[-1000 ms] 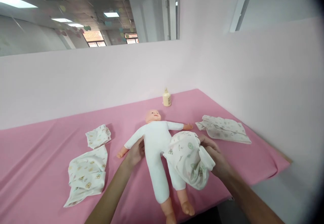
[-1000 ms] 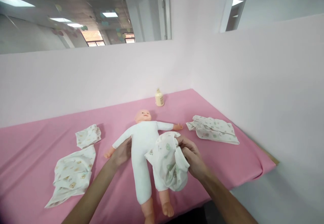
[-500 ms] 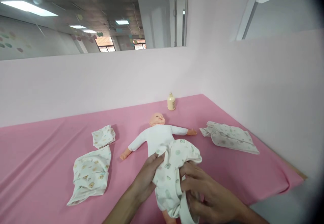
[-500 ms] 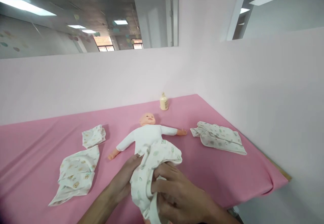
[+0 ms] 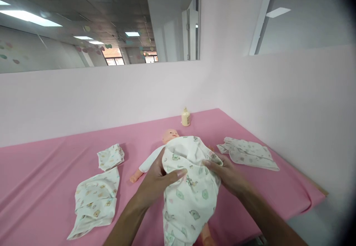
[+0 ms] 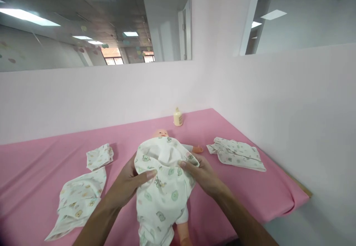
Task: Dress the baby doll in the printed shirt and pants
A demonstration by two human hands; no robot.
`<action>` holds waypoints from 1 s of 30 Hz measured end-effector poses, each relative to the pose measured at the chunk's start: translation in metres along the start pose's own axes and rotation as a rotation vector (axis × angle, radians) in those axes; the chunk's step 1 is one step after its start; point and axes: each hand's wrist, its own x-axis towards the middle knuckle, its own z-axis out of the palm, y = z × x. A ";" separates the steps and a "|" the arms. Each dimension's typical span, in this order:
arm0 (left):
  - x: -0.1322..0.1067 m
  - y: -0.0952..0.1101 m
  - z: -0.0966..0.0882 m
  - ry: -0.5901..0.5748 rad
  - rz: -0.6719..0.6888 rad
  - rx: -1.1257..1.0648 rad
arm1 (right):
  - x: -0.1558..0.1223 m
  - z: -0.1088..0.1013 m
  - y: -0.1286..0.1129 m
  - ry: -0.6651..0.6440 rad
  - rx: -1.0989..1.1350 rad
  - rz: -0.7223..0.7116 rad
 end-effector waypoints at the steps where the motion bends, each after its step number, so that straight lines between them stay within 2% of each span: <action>1: 0.000 0.004 -0.002 0.035 0.022 0.069 | -0.003 -0.002 -0.009 0.059 -0.086 -0.034; 5: 0.005 0.016 -0.015 0.177 0.140 0.368 | -0.011 -0.013 -0.041 0.223 -0.415 -0.150; 7: 0.009 0.020 -0.021 0.179 0.194 0.512 | -0.014 -0.015 -0.054 0.290 -0.534 -0.176; 11: 0.015 0.036 -0.028 0.061 0.271 0.750 | -0.019 -0.019 -0.078 0.393 -0.728 -0.209; 16: 0.023 0.066 -0.033 -0.170 0.321 1.033 | -0.023 -0.037 -0.109 0.180 -0.915 -0.219; 20: 0.031 0.086 -0.031 -0.297 0.314 1.132 | -0.029 -0.047 -0.128 0.107 -1.000 -0.107; 23: 0.034 0.090 -0.026 -0.384 0.356 1.163 | -0.032 -0.051 -0.135 0.057 -1.056 -0.057; 26: 0.030 0.088 -0.023 -0.431 0.523 1.271 | -0.031 -0.055 -0.138 0.110 -1.142 -0.136; 28: 0.029 0.086 -0.027 -0.438 0.636 1.337 | -0.029 -0.057 -0.139 0.219 -1.245 -0.177; 30: 0.031 0.090 -0.034 -0.407 0.675 1.363 | -0.029 -0.058 -0.140 0.350 -1.294 -0.188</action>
